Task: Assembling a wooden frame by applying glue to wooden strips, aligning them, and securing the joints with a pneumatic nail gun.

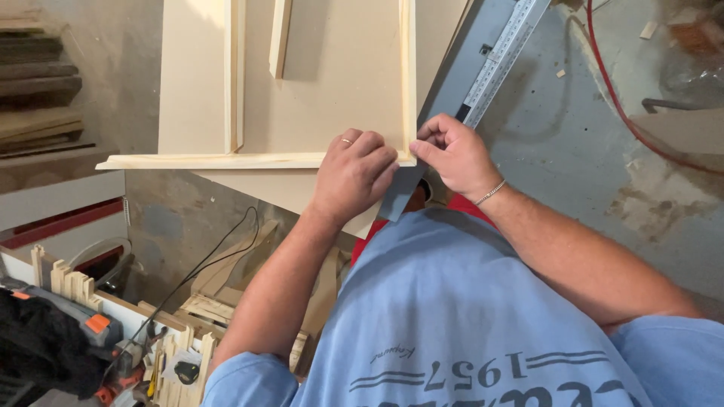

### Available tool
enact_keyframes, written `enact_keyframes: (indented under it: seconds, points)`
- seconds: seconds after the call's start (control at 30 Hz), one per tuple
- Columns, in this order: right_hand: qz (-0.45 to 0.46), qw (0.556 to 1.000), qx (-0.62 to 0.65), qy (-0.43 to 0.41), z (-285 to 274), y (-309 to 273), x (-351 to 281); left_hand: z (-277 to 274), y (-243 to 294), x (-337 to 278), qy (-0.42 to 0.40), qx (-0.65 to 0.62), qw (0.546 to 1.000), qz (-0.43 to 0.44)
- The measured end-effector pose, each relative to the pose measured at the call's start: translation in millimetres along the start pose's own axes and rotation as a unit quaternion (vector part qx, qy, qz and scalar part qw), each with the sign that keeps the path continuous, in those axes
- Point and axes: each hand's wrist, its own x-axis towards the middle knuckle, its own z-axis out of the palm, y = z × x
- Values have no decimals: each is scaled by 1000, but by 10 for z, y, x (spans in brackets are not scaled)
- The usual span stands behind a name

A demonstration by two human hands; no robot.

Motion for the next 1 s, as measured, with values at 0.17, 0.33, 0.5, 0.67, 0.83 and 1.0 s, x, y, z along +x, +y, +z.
enact_keyframes:
  seconds: [0.17,0.33,0.5,0.67,0.83,1.0]
  points:
    - [14,1000,17,11,20,11,-12,-124,-53,138,-63,-6,998,5]
    - [30,998,38,25,25,5,-26,-283,-73,286,-96,16,995,39]
    - [8,999,29,27,52,-13,-30,-139,-143,228,-139,55,986,80]
    - [-8,999,17,49,116,102,-72,-88,-193,197,-137,55,986,82]
    - [-37,996,-32,80,165,165,-94,-36,-219,188,-133,57,986,86]
    - [-41,979,-163,116,211,-178,-244,-38,-220,193,-117,54,988,88]
